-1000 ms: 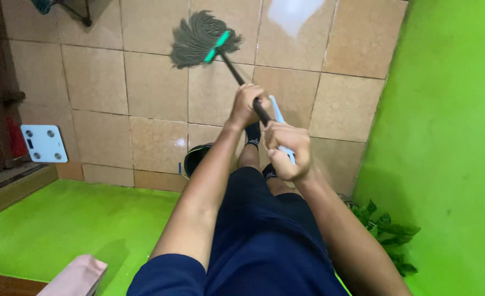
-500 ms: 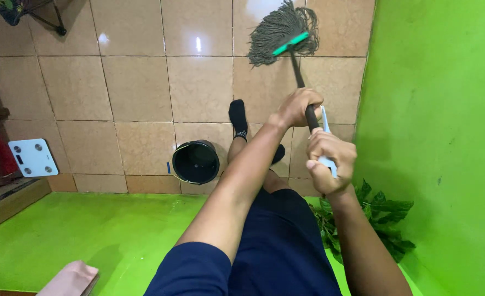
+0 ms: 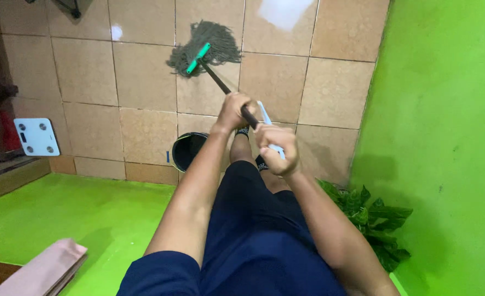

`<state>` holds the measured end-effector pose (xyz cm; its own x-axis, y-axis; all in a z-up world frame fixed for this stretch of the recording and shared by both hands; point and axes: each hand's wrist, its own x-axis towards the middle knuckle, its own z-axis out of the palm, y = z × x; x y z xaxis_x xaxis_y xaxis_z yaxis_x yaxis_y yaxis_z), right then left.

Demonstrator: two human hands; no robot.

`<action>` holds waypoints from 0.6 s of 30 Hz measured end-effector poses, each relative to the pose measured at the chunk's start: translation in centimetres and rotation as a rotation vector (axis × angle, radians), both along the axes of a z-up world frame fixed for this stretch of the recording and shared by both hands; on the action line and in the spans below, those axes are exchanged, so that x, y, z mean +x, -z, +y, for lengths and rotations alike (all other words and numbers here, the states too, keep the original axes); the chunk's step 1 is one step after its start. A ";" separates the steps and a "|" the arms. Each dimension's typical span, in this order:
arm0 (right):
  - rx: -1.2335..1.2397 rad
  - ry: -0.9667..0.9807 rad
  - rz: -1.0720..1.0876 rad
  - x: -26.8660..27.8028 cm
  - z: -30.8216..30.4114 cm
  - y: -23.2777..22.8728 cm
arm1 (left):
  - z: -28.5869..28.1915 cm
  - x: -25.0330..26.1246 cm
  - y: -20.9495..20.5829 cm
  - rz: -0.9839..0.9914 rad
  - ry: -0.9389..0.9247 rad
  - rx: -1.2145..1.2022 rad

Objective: The person kneels to wring a string mop head in a bucket of water, then stands and mops the tiled floor in a room with green walls. The person moves the mop back and forth across the floor, covering multiple areas.

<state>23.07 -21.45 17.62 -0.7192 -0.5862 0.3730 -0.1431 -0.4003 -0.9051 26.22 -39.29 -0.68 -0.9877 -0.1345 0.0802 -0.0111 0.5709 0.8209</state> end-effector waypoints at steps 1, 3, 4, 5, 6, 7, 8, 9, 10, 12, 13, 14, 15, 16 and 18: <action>0.003 -0.001 -0.002 -0.2 0.1 -0.8 | 0.4 -0.1 0.0 -0.002 -0.001 0.003; 0.031 0.026 0.041 -0.5 0.2 -2.5 | 1.0 -0.3 -0.1 0.080 -0.018 -0.009; 0.029 0.027 0.042 -0.3 1.4 -2.8 | 2.4 -0.7 -0.3 0.080 -0.017 -0.010; 0.075 0.046 0.056 -0.1 2.7 -3.2 | 3.8 -1.2 -0.4 0.085 0.009 -0.035; 0.120 0.065 0.070 0.1 3.9 -3.6 | 5.2 -1.6 -0.6 0.089 0.035 -0.061; 0.126 0.065 0.064 0.3 5.0 -4.6 | 7.1 -2.1 -0.9 0.083 0.036 -0.055; 0.159 0.089 0.114 0.4 6.1 -5.6 | 9.0 -2.5 -1.2 0.122 0.054 0.019; 0.190 0.115 0.171 0.2 7.1 -6.6 | 10.8 -3.4 -1.5 0.167 0.072 0.091; 0.193 0.118 0.170 0.8 8.2 -7.0 | 12.9 -3.4 -0.4 0.166 0.075 0.094; 0.265 0.179 0.225 1.3 9.6 -7.7 | 16.3 -4.6 1.7 0.220 0.152 0.196; 0.268 0.187 0.227 1.4 10.2 -7.6 | 17.8 -5.0 1.7 0.223 0.160 0.199; 0.284 0.219 0.239 1.6 10.7 -7.4 | 19.2 -5.4 1.8 0.193 0.218 0.204; 0.303 0.250 0.239 2.2 11.3 -7.3 | 20.8 -4.9 1.7 0.152 0.275 0.213; 0.310 0.256 0.231 2.5 12.2 -7.0 | 21.4 -5.0 0.5 0.144 0.282 0.220; 0.341 0.285 0.156 2.1 13.6 -6.1 | 22.3 -6.5 -1.7 0.092 0.361 0.296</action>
